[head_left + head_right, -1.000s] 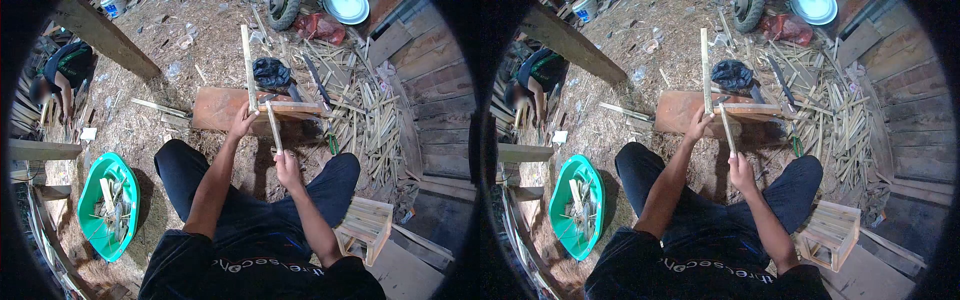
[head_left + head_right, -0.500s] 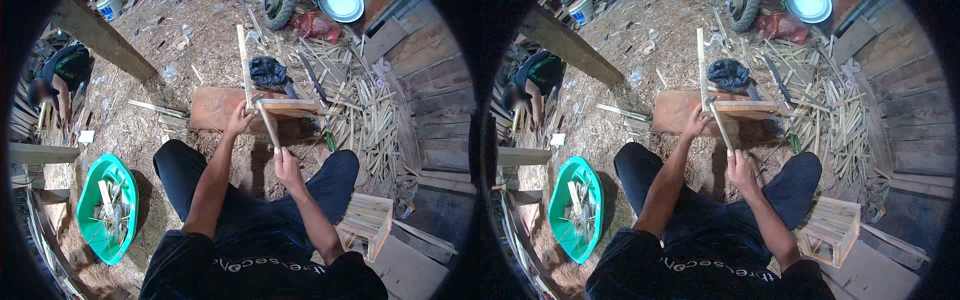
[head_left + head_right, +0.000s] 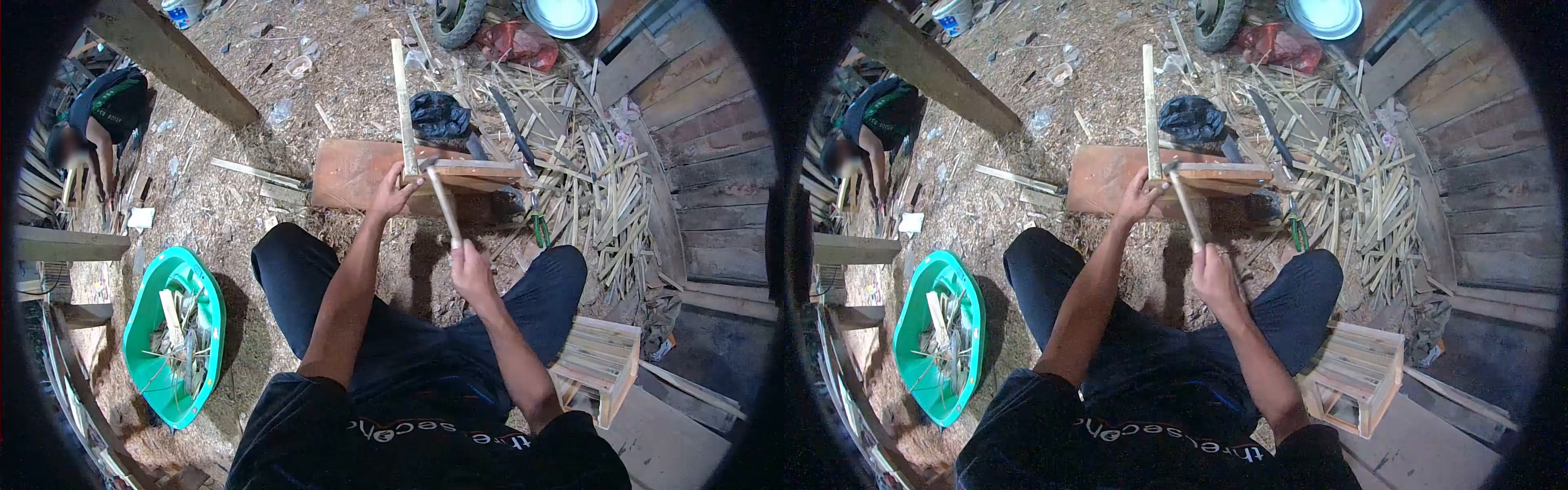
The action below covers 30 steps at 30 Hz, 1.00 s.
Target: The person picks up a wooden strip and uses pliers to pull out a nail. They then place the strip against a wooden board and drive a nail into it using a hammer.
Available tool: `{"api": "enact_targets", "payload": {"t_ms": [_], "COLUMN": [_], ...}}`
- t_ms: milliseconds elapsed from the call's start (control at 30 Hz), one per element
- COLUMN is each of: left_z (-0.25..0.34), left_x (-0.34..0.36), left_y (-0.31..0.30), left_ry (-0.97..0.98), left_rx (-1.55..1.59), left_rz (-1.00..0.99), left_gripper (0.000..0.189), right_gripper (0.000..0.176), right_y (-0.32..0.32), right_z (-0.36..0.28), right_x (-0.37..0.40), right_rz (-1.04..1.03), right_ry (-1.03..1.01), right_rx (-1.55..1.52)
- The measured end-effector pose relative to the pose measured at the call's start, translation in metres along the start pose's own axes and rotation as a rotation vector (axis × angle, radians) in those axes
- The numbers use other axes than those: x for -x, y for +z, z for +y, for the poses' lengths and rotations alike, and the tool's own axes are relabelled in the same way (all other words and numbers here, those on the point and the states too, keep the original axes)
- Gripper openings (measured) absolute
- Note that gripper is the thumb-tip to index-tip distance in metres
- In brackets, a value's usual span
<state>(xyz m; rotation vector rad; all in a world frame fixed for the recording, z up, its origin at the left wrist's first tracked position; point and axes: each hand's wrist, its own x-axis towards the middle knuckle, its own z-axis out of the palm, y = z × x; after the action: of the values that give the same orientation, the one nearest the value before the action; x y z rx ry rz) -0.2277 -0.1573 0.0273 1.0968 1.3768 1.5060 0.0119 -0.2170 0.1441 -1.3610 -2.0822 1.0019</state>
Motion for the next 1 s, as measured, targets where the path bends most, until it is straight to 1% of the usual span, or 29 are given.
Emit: {"api": "enact_targets", "payload": {"t_ms": [33, 67, 167, 200, 267, 300, 333, 367, 400, 433, 467, 500, 567, 600, 700, 733, 833, 867, 900, 967, 1000], "left_z": [-0.003, -0.005, -0.007, -0.005, 0.000, 0.003, 0.005, 0.006, 0.011, 0.016, 0.021, 0.026, -0.001, -0.002, -0.003, 0.001, 0.010, 0.013, 0.012, 0.007, 0.006], "left_x": [0.001, -0.001, -0.003, -0.002, -0.002, -0.002, -0.002, -0.001, 0.000, 0.004, 0.005, 0.006, 0.002, 0.000, -0.001, 0.000, 0.001, 0.001, 0.001, 0.002, 0.000], "left_y": [0.000, -0.002, -0.004, -0.003, -0.003, -0.003, -0.004, -0.005, -0.003, -0.003, -0.003, -0.002, -0.004, -0.004, -0.004, -0.004, -0.003, -0.002, -0.003, -0.004, -0.003], "left_ry": [-0.001, 0.001, -0.010, 0.026, 0.103, 0.080, 0.057, 0.029, -0.004, -0.047, -0.088, -0.125, -0.029, 0.018, -0.055, -0.039, 0.017, 0.042, 0.066, -0.027, -0.070], "left_rx": [-0.009, -0.018, -0.001, -0.033, -0.101, -0.121, -0.142, -0.162, -0.051, -0.041, -0.031, -0.021, -0.025, -0.026, -0.015, -0.047, -0.104, -0.098, -0.091, -0.049, -0.027], "left_rz": [0.006, 0.016, -0.006, -0.004, 0.004, 0.001, -0.001, -0.001, -0.014, -0.018, -0.024, -0.032, -0.021, -0.018, -0.014, -0.008, -0.008, -0.010, -0.010, -0.018, -0.024], "left_gripper": [0.046, 0.047, 0.048, 0.048, 0.049, 0.049, 0.049, 0.049, 0.049, 0.050, 0.051, 0.051, 0.051, 0.052, 0.050, 0.050, 0.050, 0.050, 0.050, 0.050, 0.050], "right_gripper": [0.030, 0.030, 0.031, 0.035, 0.035, 0.035, 0.034, 0.034, 0.034, 0.034, 0.033, 0.032, 0.030, 0.030, 0.032, 0.032, 0.031, 0.032, 0.032, 0.032, 0.031], "right_y": [-0.001, 0.001, -0.005, -0.010, -0.003, -0.003, -0.004, -0.006, -0.008, -0.008, -0.007, -0.005, -0.002, -0.008, -0.008, -0.010, -0.004, -0.002, -0.006, -0.014, -0.011], "right_z": [0.006, 0.016, -0.014, -0.021, -0.007, -0.011, -0.016, -0.020, -0.027, -0.029, -0.026, -0.017, 0.004, -0.004, -0.018, -0.023, -0.005, 0.000, -0.009, -0.031, -0.029], "right_x": [0.001, 0.001, 0.001, 0.000, -0.001, -0.004, -0.004, -0.005, -0.006, -0.005, -0.005, -0.004, -0.007, -0.005, -0.002, -0.004, -0.007, -0.005, -0.007, -0.005, -0.005], "right_rz": [-0.049, -0.016, 0.097, 0.009, -0.051, -0.082, -0.097, -0.053, -0.011, 0.031, 0.078, 0.015, -0.103, -0.125, 0.025, 0.032, -0.118, -0.110, -0.069, 0.005, 0.055], "right_ry": [0.005, -0.013, -0.007, 0.054, -0.023, -0.064, 0.021, 0.023, 0.029, 0.039, -0.006, -0.023, -0.067, 0.013, 0.058, 0.045, -0.047, -0.048, -0.035, -0.002, 0.018], "right_rx": [0.054, 0.003, -0.044, -0.044, 0.042, 0.085, 0.036, -0.038, -0.111, -0.184, -0.165, -0.077, 0.100, 0.052, -0.053, -0.030, 0.117, 0.094, 0.050, -0.041, -0.099]}}
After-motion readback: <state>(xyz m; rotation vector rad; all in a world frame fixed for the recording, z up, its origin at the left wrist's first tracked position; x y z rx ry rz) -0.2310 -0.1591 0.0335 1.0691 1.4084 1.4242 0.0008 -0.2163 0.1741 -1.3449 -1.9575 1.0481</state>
